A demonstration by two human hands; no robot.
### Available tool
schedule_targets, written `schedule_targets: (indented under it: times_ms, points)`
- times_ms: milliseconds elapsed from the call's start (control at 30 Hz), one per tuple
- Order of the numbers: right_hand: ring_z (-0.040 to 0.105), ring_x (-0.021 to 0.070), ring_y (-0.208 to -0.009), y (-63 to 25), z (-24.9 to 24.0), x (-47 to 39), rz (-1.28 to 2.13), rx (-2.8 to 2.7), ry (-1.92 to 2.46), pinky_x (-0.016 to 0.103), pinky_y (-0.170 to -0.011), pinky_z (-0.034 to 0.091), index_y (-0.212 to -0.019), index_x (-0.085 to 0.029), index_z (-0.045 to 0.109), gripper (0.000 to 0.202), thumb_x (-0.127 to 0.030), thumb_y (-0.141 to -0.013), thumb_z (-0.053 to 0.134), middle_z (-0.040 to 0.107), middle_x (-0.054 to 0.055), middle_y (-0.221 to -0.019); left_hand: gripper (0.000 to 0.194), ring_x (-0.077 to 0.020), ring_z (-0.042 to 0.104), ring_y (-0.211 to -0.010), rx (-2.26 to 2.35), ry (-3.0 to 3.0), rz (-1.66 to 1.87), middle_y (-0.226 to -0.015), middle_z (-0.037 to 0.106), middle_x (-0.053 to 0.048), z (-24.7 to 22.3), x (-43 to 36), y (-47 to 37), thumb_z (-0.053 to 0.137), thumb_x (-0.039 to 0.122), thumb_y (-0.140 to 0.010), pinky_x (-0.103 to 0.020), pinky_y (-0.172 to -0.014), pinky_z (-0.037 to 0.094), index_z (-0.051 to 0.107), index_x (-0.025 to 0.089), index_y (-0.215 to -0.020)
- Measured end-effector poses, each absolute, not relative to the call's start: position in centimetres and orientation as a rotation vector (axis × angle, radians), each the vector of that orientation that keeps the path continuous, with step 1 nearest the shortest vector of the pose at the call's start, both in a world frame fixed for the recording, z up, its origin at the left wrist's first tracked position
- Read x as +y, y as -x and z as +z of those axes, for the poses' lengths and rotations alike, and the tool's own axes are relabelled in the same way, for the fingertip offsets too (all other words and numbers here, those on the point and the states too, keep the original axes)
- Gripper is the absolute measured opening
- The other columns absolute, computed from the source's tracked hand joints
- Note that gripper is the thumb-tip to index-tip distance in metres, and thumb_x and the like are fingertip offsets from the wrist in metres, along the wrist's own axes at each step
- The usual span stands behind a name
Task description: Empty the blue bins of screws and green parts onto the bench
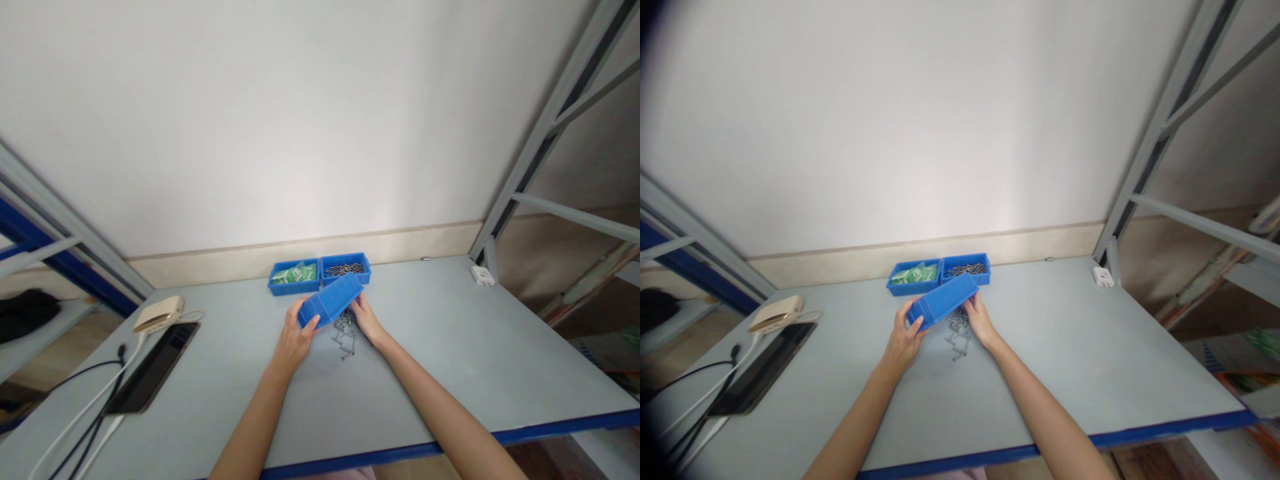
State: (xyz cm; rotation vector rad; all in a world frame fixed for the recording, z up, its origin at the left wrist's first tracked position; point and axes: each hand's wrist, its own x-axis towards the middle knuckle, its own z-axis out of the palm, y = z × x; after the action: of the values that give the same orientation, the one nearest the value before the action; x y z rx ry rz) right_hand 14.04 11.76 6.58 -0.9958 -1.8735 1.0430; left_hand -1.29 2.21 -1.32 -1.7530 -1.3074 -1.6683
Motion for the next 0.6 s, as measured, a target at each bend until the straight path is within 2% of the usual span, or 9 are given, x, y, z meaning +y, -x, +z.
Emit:
schedule_targets:
  times_ms: [133, 233, 400, 533, 600]
  points:
    - [0.055, 0.025, -0.105, -14.5, 7.2, 11.7, 0.859, -1.884, 0.98, 0.041, -0.095, 0.039, -0.113, -0.017, 0.056, 0.047, -0.046, -0.076, 0.05, 0.062, 0.009, -0.112, 0.073, -0.0262, 0.031, -0.128, -1.255, 1.745, -1.715, -0.142, 0.015, -0.011, -1.4, 2.2, 1.2, 0.044, 0.003, -0.083, -0.045, -0.09, 0.045, 0.009, 0.042, -0.134]
    - [0.061, 0.0242, -0.092, -14.7, 7.9, 11.3, 0.714, -1.887, 0.986, 0.038, -0.086, 0.045, -0.099, -0.016, 0.063, 0.037, -0.043, -0.078, 0.05, 0.067, 0.009, -0.099, 0.07, -0.0269, 0.031, -0.129, -1.278, 1.713, -1.815, -0.144, 0.017, -0.013, -1.8, 2.4, 1.1, 0.043, 0.009, -0.086, -0.047, -0.091, 0.044, 0.005, 0.042, -0.135]
    - [0.061, 0.0197, -0.067, -14.9, 10.9, 10.2, 0.369, -1.866, 1.169, 0.03, -0.067, 0.047, -0.09, -0.015, 0.068, 0.038, -0.047, -0.074, 0.056, 0.069, 0.006, -0.079, 0.062, -0.0271, 0.031, -0.13, -1.617, 1.786, -1.986, -0.142, 0.024, -0.019, -2.0, 2.6, 1.0, 0.031, 0.03, -0.092, -0.044, -0.097, 0.04, -0.005, 0.022, -0.142]
    - [0.056, 0.0173, -0.059, -17.0, 14.5, 10.6, -0.033, -1.654, 1.312, 0.028, -0.064, 0.043, -0.086, -0.014, 0.071, 0.041, -0.049, -0.073, 0.055, 0.07, 0.008, -0.079, 0.066, -0.0221, 0.027, -0.132, -1.638, 2.103, -1.975, -0.147, 0.02, -0.015, -1.3, 2.5, 0.7, 0.028, 0.031, -0.092, -0.039, -0.101, 0.036, -0.014, 0.021, -0.141]
    - [0.056, 0.0181, -0.059, -19.2, 16.5, 11.4, -0.172, -1.534, 1.362, 0.028, -0.064, 0.042, -0.092, -0.012, 0.071, 0.045, -0.05, -0.074, 0.053, 0.07, 0.01, -0.08, 0.066, -0.0216, 0.025, -0.133, -1.686, 2.139, -1.907, -0.147, 0.02, -0.012, -1.0, 2.4, 0.4, 0.031, 0.031, -0.092, -0.04, -0.104, 0.033, -0.01, 0.023, -0.142]
